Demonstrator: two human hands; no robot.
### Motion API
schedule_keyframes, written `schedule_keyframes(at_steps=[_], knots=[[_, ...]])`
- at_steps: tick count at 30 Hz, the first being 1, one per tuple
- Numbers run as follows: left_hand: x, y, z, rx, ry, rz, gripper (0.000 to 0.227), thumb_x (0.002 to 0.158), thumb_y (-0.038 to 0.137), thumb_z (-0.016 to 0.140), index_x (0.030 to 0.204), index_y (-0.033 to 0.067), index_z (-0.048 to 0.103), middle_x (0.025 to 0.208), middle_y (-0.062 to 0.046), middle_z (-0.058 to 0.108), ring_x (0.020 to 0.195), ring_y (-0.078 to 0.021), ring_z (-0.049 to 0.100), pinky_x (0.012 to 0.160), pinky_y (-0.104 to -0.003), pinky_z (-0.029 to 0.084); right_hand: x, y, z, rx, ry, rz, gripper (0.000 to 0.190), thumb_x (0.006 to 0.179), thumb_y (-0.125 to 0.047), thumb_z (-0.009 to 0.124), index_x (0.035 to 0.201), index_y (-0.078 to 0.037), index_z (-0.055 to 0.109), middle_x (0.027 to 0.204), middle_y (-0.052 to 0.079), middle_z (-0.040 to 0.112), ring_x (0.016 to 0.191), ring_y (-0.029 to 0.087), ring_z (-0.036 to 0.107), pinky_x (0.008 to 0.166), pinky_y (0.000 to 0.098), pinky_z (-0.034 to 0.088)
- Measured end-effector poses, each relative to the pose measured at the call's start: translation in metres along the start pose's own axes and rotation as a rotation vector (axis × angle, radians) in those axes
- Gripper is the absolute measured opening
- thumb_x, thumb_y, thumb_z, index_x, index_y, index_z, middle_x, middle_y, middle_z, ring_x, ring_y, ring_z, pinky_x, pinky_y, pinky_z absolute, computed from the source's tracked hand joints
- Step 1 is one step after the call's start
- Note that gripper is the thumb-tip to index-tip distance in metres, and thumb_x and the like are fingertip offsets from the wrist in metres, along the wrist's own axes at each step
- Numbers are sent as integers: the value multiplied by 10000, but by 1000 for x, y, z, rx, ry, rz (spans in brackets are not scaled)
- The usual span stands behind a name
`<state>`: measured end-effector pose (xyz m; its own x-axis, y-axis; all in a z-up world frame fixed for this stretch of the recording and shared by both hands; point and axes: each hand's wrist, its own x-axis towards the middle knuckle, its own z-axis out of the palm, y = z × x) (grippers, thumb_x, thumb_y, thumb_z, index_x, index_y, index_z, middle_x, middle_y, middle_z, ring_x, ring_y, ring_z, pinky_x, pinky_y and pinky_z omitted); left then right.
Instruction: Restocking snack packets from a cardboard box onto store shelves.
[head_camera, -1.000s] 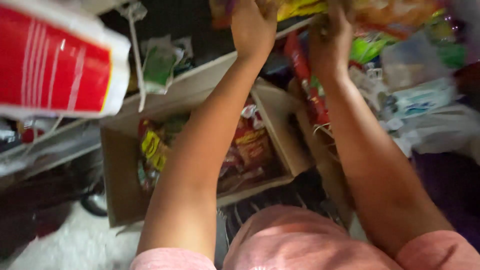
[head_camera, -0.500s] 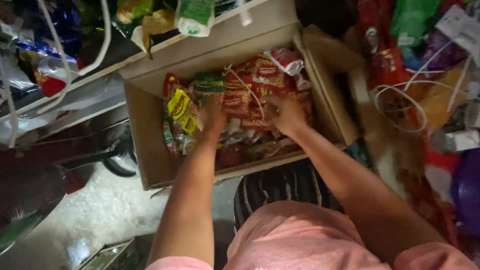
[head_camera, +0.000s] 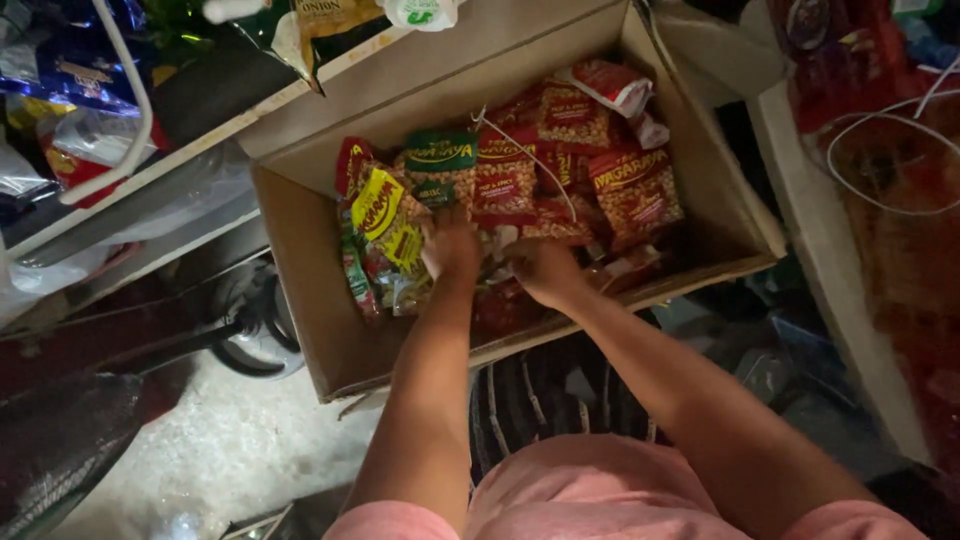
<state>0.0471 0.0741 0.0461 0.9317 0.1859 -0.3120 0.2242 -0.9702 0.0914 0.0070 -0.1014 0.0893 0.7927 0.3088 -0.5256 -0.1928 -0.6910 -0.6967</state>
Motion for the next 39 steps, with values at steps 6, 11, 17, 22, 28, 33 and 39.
schedule_keyframes(at_steps=[6,11,17,22,28,33,39], knots=[[0,-19,25,-158,96,7,122,939,178,748,985,71,784,997,-200,745,848,-349,737,686,-472,607,17,24,38,80,58,64,362,1032,-325,550,1313,-143,688,1266,124,696,1042,327,681,888,490,564],[-69,-23,1,-481,259,208,160,815,77,741,967,97,789,932,-204,735,817,-399,707,701,-486,574,-5,-32,-1,899,60,485,609,971,-510,610,1448,-140,529,1303,134,661,1114,316,662,887,521,578],[-135,9,-31,-567,125,421,188,812,113,760,997,76,763,1024,-162,732,958,-363,677,817,-460,548,47,44,34,812,39,539,563,1030,-528,651,1434,-144,566,1228,46,578,991,218,514,737,438,466],[-146,38,-73,-540,82,469,155,790,170,784,933,110,778,988,-134,745,970,-366,665,778,-481,532,5,45,2,1118,350,114,251,887,-176,718,1107,-57,699,930,54,722,739,168,662,589,370,527],[-120,76,-156,-834,549,346,271,915,257,776,1126,113,685,1138,-172,679,1098,-379,613,933,-459,491,-77,-15,-114,1030,326,-49,229,901,-94,761,1121,-48,718,920,15,727,736,119,624,662,336,549],[-95,130,-258,-1530,396,466,538,893,317,769,1298,52,536,1240,-99,596,1155,-192,581,947,-363,487,-137,-51,-208,1051,97,-433,319,894,0,725,1212,0,701,1153,58,757,1021,161,709,946,371,576],[-96,182,-322,-1558,-22,768,240,945,166,810,1051,-21,703,938,-71,689,846,-129,605,769,-296,487,-182,-56,-295,987,204,-572,388,873,43,704,1253,-32,677,1209,53,736,1124,183,674,1014,384,519]])
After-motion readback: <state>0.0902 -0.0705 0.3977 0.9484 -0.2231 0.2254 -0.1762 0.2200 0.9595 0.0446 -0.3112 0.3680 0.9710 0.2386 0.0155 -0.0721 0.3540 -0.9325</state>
